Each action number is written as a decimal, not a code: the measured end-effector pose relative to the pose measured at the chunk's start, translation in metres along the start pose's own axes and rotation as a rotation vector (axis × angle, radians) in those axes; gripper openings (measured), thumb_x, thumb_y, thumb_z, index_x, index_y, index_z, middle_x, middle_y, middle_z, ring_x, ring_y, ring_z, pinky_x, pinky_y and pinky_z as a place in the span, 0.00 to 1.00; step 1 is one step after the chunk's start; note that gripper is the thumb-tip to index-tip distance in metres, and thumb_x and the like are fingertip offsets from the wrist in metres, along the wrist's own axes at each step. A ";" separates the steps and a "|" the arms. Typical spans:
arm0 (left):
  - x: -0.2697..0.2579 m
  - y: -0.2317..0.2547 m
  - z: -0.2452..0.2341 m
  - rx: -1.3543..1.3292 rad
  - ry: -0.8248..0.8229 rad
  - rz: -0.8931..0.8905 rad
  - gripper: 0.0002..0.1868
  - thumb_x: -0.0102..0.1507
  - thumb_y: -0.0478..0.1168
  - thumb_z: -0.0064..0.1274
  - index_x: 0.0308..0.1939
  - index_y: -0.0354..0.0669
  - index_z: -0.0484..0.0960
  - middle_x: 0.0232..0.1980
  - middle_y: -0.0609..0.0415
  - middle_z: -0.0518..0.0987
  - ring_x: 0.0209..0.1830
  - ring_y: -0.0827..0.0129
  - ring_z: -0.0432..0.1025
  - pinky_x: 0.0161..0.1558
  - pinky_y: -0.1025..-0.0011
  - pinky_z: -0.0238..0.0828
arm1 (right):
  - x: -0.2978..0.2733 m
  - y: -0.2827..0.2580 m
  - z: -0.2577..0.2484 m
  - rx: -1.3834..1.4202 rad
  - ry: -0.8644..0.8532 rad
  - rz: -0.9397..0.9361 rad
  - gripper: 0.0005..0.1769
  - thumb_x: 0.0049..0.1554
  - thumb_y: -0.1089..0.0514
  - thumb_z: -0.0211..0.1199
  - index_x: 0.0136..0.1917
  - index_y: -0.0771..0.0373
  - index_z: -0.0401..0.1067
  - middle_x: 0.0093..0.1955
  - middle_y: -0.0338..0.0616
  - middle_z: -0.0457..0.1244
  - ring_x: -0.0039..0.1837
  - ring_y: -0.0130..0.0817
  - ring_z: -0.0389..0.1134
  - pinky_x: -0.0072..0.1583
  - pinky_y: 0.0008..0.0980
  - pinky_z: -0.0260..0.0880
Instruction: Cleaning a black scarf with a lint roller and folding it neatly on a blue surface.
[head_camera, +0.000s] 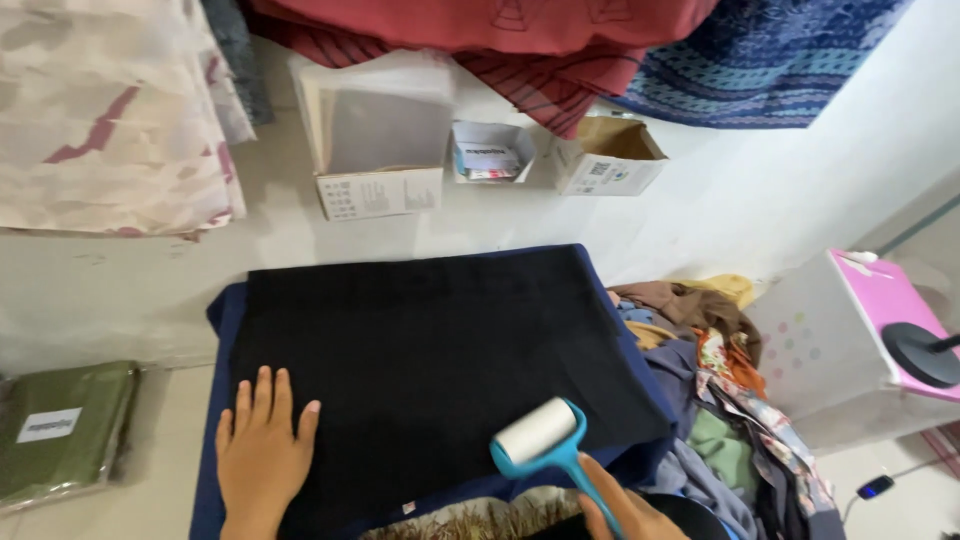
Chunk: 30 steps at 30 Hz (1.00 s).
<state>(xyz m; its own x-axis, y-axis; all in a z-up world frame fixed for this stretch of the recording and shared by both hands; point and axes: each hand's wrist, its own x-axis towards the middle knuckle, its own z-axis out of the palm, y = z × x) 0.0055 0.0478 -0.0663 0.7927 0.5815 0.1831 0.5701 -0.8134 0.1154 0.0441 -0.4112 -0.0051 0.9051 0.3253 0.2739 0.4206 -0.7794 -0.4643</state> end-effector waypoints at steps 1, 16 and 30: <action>0.000 -0.001 0.003 -0.002 -0.001 0.010 0.39 0.67 0.68 0.27 0.77 0.54 0.60 0.82 0.60 0.58 0.83 0.62 0.50 0.76 0.57 0.47 | 0.000 0.003 -0.008 -0.003 0.004 0.009 0.28 0.50 0.49 0.69 0.65 0.44 0.74 0.41 0.38 0.78 0.37 0.29 0.83 0.39 0.27 0.85; 0.010 -0.008 0.034 0.109 -0.076 -0.082 0.40 0.65 0.71 0.25 0.78 0.63 0.58 0.83 0.68 0.57 0.83 0.68 0.51 0.78 0.59 0.47 | 0.257 -0.036 0.036 -0.249 0.164 0.136 0.22 0.62 0.44 0.57 0.68 0.47 0.69 0.38 0.51 0.70 0.39 0.52 0.73 0.45 0.50 0.73; 0.016 -0.017 0.054 0.086 -0.028 -0.077 0.40 0.66 0.71 0.26 0.78 0.62 0.61 0.83 0.65 0.60 0.84 0.65 0.52 0.78 0.54 0.48 | 0.078 -0.006 -0.039 -0.321 0.172 0.188 0.27 0.54 0.45 0.65 0.67 0.36 0.70 0.35 0.45 0.72 0.34 0.49 0.72 0.37 0.45 0.68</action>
<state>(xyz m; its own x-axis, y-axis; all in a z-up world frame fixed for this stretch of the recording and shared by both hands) 0.0200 0.0711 -0.1176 0.7507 0.6434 0.1498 0.6451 -0.7628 0.0437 0.1095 -0.4020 0.0521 0.9290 0.0883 0.3593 0.1835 -0.9532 -0.2403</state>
